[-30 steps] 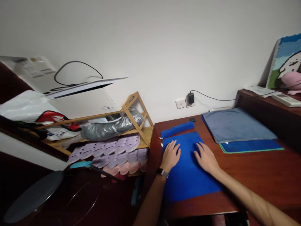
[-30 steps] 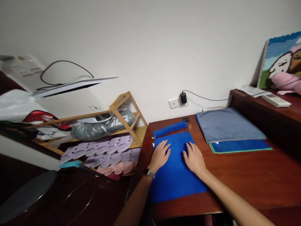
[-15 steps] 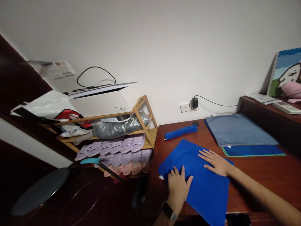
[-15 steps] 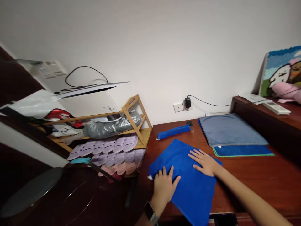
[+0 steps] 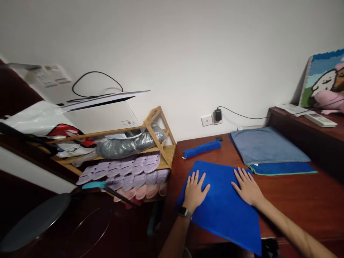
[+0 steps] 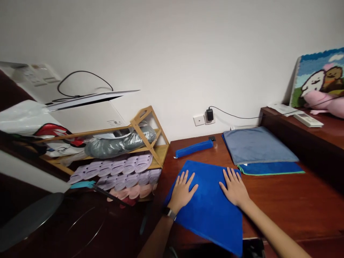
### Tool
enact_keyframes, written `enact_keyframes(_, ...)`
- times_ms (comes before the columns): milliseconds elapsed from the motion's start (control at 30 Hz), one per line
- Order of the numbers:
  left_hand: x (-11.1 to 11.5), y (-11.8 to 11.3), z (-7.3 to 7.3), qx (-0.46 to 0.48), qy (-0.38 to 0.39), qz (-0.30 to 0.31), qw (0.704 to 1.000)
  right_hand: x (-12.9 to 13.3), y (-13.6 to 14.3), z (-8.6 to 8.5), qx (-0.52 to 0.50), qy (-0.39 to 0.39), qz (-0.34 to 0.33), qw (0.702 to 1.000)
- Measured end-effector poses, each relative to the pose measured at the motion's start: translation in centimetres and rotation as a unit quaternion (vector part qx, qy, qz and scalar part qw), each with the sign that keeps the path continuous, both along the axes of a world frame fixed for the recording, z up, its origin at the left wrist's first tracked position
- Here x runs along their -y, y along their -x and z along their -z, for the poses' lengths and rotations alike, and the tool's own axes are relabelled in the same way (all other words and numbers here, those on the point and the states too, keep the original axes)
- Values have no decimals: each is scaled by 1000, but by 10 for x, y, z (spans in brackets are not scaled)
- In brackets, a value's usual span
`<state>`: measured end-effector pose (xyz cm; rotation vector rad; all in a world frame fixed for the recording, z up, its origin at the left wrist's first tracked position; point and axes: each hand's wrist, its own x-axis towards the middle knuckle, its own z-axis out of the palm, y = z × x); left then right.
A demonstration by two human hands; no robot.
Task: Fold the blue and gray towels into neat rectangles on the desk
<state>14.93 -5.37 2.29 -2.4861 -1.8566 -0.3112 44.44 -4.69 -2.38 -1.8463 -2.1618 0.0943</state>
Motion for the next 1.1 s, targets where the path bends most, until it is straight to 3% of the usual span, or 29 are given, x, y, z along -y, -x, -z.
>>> enact_keyframes(133,44,-2,12,-9,-51,-99,994,-36,0,-17,15,11,-134,991)
enact_keyframes(233,56,-6,10,-13,-80,-104,991,-45,3,-14,13,-6,-119,993)
enact_keyframes(300,47,-11,3,-8,-85,-76,993,-43,5,-6,0,-13,-69,998)
enact_keyframes(433,7,-35,-10,14,-59,-6,998,-34,7,5,2,0,-23,1000)
enact_keyframes(600,-36,-57,-2,20,-6,39,999,-35,7,-1,41,20,0,999)
enact_keyframes(767,-47,-59,5,5,15,53,998,-45,8,-12,40,15,4,999)
enact_keyframes(867,-48,-52,4,-2,22,44,999,-48,9,-15,42,33,-4,999)
enact_keyframes(1033,-51,-4,4,-32,16,-82,996,-46,10,-18,46,43,-2,998)
enact_keyframes(1100,-52,10,2,-52,6,-104,993,-45,10,-20,43,43,6,998)
